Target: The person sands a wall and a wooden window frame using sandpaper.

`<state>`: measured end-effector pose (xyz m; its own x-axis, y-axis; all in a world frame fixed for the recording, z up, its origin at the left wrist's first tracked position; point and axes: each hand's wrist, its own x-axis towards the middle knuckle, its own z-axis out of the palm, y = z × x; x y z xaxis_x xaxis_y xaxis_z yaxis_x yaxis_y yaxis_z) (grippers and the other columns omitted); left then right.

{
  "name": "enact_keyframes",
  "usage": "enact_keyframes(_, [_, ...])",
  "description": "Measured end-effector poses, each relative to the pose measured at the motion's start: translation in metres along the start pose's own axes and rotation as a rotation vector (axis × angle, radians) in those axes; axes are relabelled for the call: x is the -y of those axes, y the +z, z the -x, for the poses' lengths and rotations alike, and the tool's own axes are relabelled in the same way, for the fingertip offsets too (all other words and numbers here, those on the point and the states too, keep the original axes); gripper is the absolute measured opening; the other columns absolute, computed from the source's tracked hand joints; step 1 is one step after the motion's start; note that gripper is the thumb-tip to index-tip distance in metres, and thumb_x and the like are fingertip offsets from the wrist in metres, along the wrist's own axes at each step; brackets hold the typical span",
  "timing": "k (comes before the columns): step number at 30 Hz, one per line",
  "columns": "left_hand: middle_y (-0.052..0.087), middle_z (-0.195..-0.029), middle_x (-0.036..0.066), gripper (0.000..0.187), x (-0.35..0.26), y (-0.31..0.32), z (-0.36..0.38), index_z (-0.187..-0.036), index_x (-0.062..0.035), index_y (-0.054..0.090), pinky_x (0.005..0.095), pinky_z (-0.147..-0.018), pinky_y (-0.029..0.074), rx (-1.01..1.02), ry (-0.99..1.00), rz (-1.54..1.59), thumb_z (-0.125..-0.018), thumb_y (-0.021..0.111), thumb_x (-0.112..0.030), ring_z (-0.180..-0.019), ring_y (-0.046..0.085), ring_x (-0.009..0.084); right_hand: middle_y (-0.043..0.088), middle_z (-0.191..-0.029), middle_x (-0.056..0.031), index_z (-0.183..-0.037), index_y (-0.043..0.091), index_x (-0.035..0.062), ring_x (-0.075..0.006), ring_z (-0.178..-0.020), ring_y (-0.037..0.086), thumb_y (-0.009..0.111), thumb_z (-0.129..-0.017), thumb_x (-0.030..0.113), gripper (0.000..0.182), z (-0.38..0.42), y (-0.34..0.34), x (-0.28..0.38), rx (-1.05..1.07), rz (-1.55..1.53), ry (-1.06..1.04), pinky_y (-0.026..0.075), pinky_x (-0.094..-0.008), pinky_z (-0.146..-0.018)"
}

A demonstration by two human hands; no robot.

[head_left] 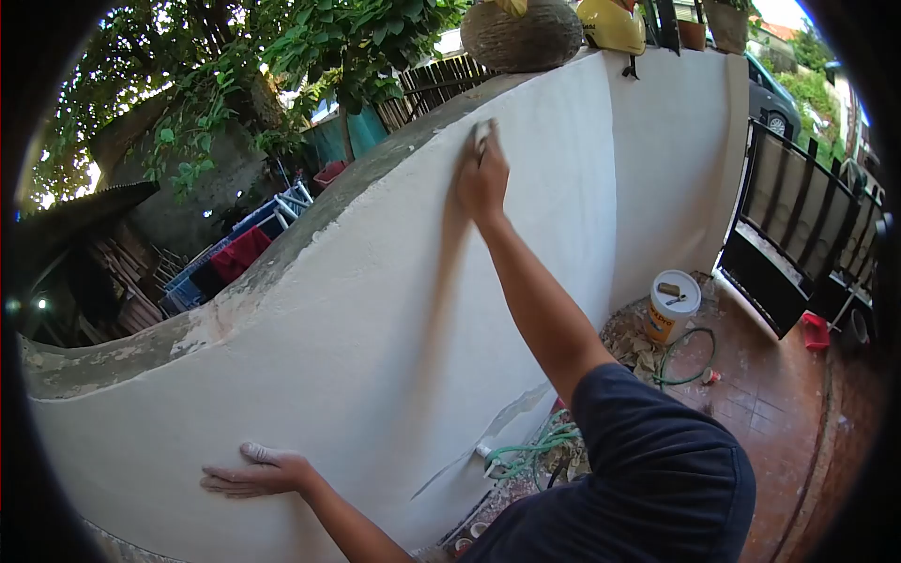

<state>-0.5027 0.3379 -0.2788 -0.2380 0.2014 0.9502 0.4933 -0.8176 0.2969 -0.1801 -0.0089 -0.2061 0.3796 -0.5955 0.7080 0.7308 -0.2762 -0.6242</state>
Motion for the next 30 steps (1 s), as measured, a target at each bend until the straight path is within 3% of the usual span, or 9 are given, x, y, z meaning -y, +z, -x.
enact_keyframes(3, [0.019, -0.155, 0.023, 0.066, 0.002, 0.0, 0.001, -0.149, -0.0057, 0.024, 0.0576, -0.111, 0.014, -0.008, 0.023, 0.007, -0.099, 0.042, -0.043, -0.143, 0.019, 0.0395, 0.039, -0.145, -0.0237, -0.125, 0.053, -0.0044, -0.0373, -0.134, 0.037, 0.048, -0.084, -0.002, 0.042, 0.007, -0.024, -0.025, 0.214, 0.106, -0.367, 0.037, -0.0422, -0.107])
enact_keyframes(6, [0.02, -0.155, 0.023, 0.065, 0.005, 0.0, 0.001, -0.149, -0.0056, 0.026, 0.0573, -0.111, 0.015, -0.003, 0.022, 0.006, -0.099, 0.042, -0.044, -0.143, 0.02, 0.0395, 0.052, -0.132, -0.022, -0.116, 0.059, -0.0013, -0.0372, -0.12, 0.05, 0.051, -0.089, 0.007, 0.029, -0.047, -0.032, -0.045, -0.211, 0.128, -0.037, 0.043, -0.0472, -0.092])
enact_keyframes(9, [0.021, -0.154, 0.023, 0.064, 0.007, 0.001, 0.001, -0.148, -0.0054, 0.027, 0.0573, -0.111, 0.016, -0.03, 0.045, -0.007, -0.099, 0.042, -0.043, -0.142, 0.021, 0.0397, 0.054, -0.127, -0.0256, -0.12, 0.056, -0.0032, -0.0407, -0.115, 0.053, 0.051, -0.091, 0.011, 0.033, -0.059, -0.021, -0.02, 0.069, 0.166, 0.199, 0.043, -0.0461, -0.094])
enact_keyframes(12, [0.024, -0.152, 0.025, 0.064, 0.006, 0.001, 0.0, -0.147, -0.0054, 0.029, 0.0567, -0.11, 0.018, -0.05, 0.074, -0.001, -0.099, 0.043, -0.043, -0.141, 0.024, 0.0409, 0.044, -0.138, -0.0273, -0.138, 0.039, -0.0044, -0.042, -0.127, 0.044, 0.05, -0.092, 0.014, 0.051, -0.005, -0.004, -0.002, 0.003, 0.061, 0.074, 0.038, -0.0425, -0.105])
enact_keyframes(15, [0.025, -0.151, 0.025, 0.063, 0.009, 0.0, 0.0, -0.147, -0.0054, 0.03, 0.0563, -0.11, 0.02, -0.055, 0.096, -0.002, -0.098, 0.043, -0.043, -0.14, 0.025, 0.0416, 0.043, -0.137, -0.0316, -0.128, 0.046, -0.0112, -0.0467, -0.114, 0.053, 0.052, -0.093, 0.017, 0.046, 0.023, -0.006, 0.002, -0.055, 0.244, -0.312, 0.043, -0.0434, -0.098])
enact_keyframes(19, [0.026, -0.151, 0.025, 0.063, 0.013, 0.003, 0.001, -0.146, -0.0052, 0.031, 0.0568, -0.11, 0.02, -0.078, 0.118, -0.031, -0.098, 0.044, -0.043, -0.14, 0.026, 0.0413, 0.038, -0.142, -0.0297, -0.118, 0.052, -0.013, -0.0439, -0.131, 0.038, 0.049, -0.094, 0.016, 0.037, -0.021, -0.009, -0.005, 0.143, 0.08, 0.007, 0.036, -0.0438, -0.107])
enact_keyframes(23, [0.028, -0.15, 0.025, 0.062, 0.014, 0.003, 0.0, -0.146, -0.0048, 0.031, 0.0561, -0.11, 0.021, -0.081, 0.109, -0.047, -0.098, 0.045, -0.042, -0.139, 0.027, 0.0413, 0.049, -0.13, -0.0314, -0.116, 0.055, -0.0113, -0.0472, -0.101, 0.058, 0.045, -0.097, 0.017, 0.036, -0.053, 0.012, -0.023, -0.222, 0.255, -0.233, 0.048, -0.047, -0.086])
enact_keyframes(25, [0.028, -0.15, 0.025, 0.062, 0.011, 0.0, 0.0, -0.146, -0.0046, 0.032, 0.0556, -0.11, 0.022, -0.08, 0.104, -0.039, -0.098, 0.044, -0.042, -0.139, 0.027, 0.0413, 0.05, -0.129, -0.0315, -0.119, 0.054, -0.0101, -0.0471, -0.107, 0.056, 0.044, -0.097, 0.017, 0.036, -0.041, 0.013, -0.012, -0.13, 0.117, -0.013, 0.046, -0.0457, -0.091])
enact_keyframes(30, [0.029, -0.149, 0.025, 0.061, 0.016, 0.001, -0.002, -0.146, -0.0042, 0.032, 0.0548, -0.109, 0.023, -0.091, 0.145, -0.049, -0.099, 0.044, -0.041, -0.138, 0.028, 0.0418, 0.039, -0.145, -0.0236, -0.135, 0.046, -0.0026, -0.0378, -0.134, 0.038, 0.041, -0.076, -0.013, 0.06, 0.005, -0.033, -0.01, 0.222, 0.071, -0.319, 0.034, -0.0389, -0.111])
